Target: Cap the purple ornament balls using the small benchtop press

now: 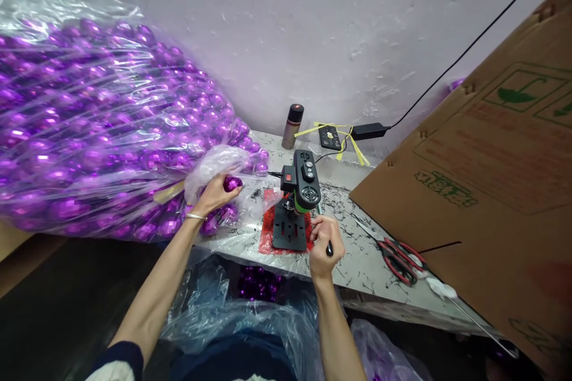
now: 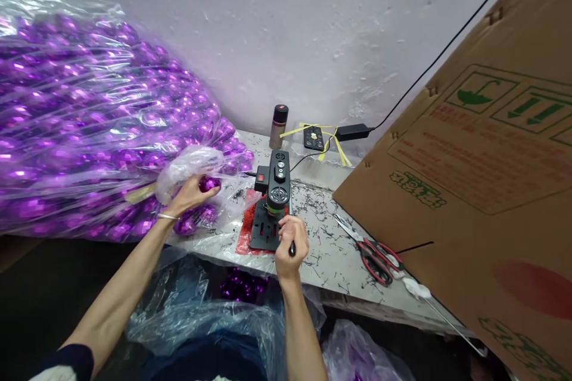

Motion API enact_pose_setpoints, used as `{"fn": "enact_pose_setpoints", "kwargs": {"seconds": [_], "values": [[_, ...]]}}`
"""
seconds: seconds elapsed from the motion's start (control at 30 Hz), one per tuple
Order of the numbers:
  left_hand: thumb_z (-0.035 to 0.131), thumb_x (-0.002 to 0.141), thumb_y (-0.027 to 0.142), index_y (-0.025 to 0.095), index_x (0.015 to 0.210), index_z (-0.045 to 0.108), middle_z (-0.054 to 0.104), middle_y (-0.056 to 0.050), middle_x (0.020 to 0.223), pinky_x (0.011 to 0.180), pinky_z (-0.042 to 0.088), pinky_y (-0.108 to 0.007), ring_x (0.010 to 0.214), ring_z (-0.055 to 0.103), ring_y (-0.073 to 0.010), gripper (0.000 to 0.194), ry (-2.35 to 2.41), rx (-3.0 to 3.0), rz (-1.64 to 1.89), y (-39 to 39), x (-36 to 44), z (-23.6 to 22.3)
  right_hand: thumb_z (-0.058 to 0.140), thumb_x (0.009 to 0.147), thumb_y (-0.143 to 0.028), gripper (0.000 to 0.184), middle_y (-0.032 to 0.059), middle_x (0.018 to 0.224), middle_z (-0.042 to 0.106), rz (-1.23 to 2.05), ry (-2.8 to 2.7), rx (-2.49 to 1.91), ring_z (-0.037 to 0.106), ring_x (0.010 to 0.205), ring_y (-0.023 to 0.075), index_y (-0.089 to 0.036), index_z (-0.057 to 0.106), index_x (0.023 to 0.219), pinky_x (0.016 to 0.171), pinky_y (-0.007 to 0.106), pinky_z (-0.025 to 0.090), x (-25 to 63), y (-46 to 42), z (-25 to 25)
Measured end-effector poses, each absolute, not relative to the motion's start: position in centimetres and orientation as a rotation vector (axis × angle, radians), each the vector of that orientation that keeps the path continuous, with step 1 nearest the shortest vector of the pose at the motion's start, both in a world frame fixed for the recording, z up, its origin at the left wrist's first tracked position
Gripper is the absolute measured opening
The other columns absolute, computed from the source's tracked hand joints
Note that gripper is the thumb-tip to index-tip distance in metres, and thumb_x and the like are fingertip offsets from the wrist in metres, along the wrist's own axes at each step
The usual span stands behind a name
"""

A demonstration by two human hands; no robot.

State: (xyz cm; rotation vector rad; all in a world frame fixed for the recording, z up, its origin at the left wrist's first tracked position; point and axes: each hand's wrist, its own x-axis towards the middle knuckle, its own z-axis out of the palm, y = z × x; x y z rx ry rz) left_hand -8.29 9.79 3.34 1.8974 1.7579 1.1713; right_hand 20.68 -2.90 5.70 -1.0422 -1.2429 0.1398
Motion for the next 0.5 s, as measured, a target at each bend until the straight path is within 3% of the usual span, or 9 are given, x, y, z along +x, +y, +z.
{"fn": "enact_pose_setpoints", "kwargs": {"seconds": [0.1, 0.17, 0.27, 0.33, 0.4, 0.5], "values": [[0.079, 0.077, 0.041, 0.02, 0.126, 0.071, 0.072, -0.012, 0.136, 0.115, 0.052, -0.049, 0.127, 0.067, -0.0331, 0.054, 1.639, 1.888, 1.201, 7.0, -7.6, 3.6, 0.046, 0.108, -0.034, 0.038, -0.0015, 0.07, 0.058, 0.14, -1.228, -1.045, 0.051, 0.06, 0.012, -0.021, 0.061, 0.076, 0.061, 0.03, 0.042, 20.7, -2.9, 5.6], [0.079, 0.079, 0.05, 0.02, 0.126, 0.07, 0.071, -0.011, 0.136, 0.115, 0.053, -0.048, 0.128, 0.067, -0.0319, 0.056, 1.601, 1.735, 1.353, 4.7, -6.5, 3.1, 0.046, 0.108, -0.034, 0.038, -0.0008, 0.071, 0.059, 0.143, -1.235, -1.043, 0.053, 0.061, 0.0124, -0.022, 0.06, 0.076, 0.061, 0.03, 0.043, 20.7, -2.9, 5.6], [0.068, 0.088, 0.07, 0.022, 0.124, 0.068, 0.074, -0.01, 0.125, 0.099, 0.063, -0.043, 0.118, 0.071, -0.0288, 0.06, 1.47, 1.229, 1.552, 1.1, -4.0, 2.0, 0.045, 0.108, -0.034, 0.039, -0.0004, 0.072, 0.06, 0.158, -1.238, -1.047, 0.053, 0.06, 0.0122, -0.022, 0.059, 0.075, 0.06, 0.03, 0.044, 20.7, -2.9, 5.5], [0.058, 0.093, 0.077, 0.022, 0.125, 0.066, 0.074, -0.011, 0.121, 0.085, 0.068, -0.04, 0.111, 0.074, -0.027, 0.064, 1.295, 0.876, 1.498, -1.2, -2.2, 1.3, 0.046, 0.108, -0.034, 0.039, -0.0007, 0.072, 0.06, 0.164, -1.224, -1.048, 0.052, 0.059, 0.0118, -0.022, 0.058, 0.074, 0.06, 0.03, 0.043, 20.7, -2.9, 5.5], [0.057, 0.095, 0.077, 0.022, 0.124, 0.067, 0.075, -0.012, 0.121, 0.083, 0.069, -0.041, 0.109, 0.075, -0.027, 0.063, 1.118, 0.689, 1.343, -3.0, -0.5, 0.8, 0.046, 0.108, -0.033, 0.038, -0.0012, 0.072, 0.06, 0.167, -1.217, -1.038, 0.052, 0.059, 0.0119, -0.022, 0.057, 0.073, 0.06, 0.03, 0.043, 20.7, -2.9, 5.5], [0.078, 0.087, 0.061, 0.022, 0.119, 0.069, 0.076, -0.011, 0.122, 0.091, 0.067, -0.042, 0.107, 0.075, -0.0264, 0.051, 1.005, 0.688, 1.148, -4.7, 1.3, 0.3, 0.046, 0.108, -0.032, 0.039, -0.0006, 0.074, 0.061, 0.164, -1.238, -1.033, 0.055, 0.063, 0.013, -0.023, 0.056, 0.072, 0.064, 0.031, 0.044, 20.7, -3.0, 5.5]]}}
